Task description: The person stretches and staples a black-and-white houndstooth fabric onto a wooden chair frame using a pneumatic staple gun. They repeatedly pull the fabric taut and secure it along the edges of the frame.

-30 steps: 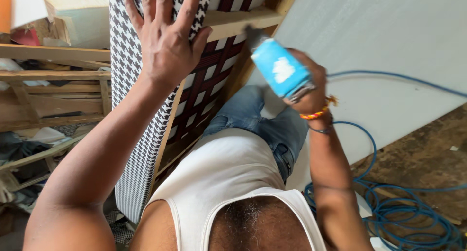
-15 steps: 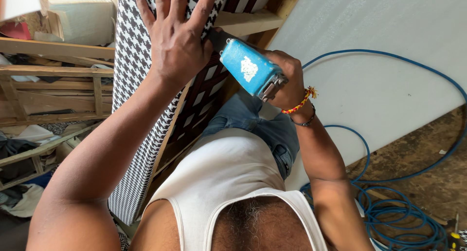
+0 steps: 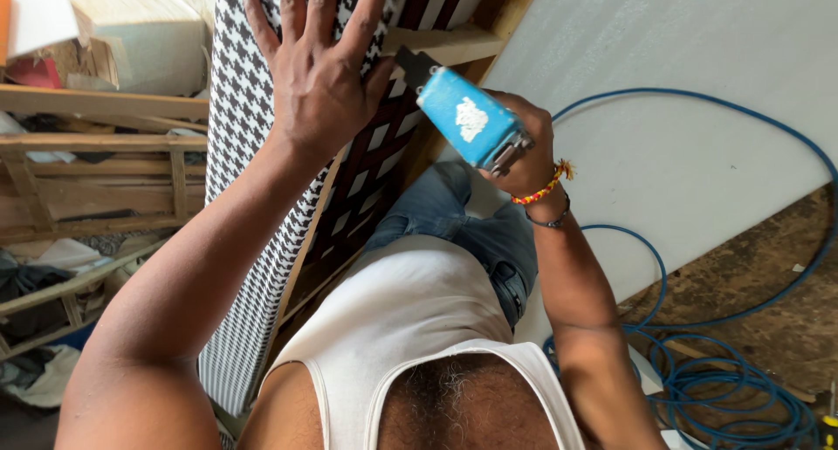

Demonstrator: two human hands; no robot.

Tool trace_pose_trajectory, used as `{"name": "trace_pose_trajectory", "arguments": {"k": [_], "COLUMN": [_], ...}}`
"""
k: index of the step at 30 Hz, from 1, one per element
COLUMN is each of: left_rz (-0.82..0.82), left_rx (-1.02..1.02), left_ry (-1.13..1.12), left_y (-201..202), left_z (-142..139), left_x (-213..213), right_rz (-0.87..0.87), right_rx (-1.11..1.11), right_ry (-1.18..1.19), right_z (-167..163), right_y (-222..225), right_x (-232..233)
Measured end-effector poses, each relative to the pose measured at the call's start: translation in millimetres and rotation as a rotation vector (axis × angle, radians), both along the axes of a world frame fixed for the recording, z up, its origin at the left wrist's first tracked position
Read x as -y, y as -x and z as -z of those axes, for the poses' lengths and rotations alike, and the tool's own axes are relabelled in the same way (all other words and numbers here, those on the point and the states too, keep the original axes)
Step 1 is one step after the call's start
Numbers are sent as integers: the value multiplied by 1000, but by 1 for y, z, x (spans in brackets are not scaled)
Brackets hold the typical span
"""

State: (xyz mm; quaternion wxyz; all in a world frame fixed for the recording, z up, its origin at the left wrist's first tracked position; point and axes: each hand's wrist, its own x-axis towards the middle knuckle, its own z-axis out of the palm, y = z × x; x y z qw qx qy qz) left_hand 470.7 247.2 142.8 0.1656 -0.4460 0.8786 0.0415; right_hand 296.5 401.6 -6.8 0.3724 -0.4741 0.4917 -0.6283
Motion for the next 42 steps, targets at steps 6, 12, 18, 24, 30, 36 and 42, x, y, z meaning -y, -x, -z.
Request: {"name": "trace_pose_trajectory", "arguments": {"k": [6,12,18,24,30,36,42], "left_rz": [99,130,136,146,-59,142,192], "left_rx": [-5,6,15,36,-355,-197,-80], "left_ry": [79,108,109,58,-24,140,202], "left_y": [0,0,-20,-48,-86,-71,-27], "left_z": [2,2,16,37,57,76,47], "left_x": [2,7,10,92,242,191,109], "right_rz": [105,116,86,99,38,66,76], "right_rx": [-151,-172,-69,-4,113,87,49], "right_ry": [20,22,-12,-163,-337,-330,-258], "right_z": [7,7,18,50,75,84,79], "right_y": [7,18,-2,-47,-75,-68,-45], "right_x": [-6,10,10,-12,-40,-56,-47]}}
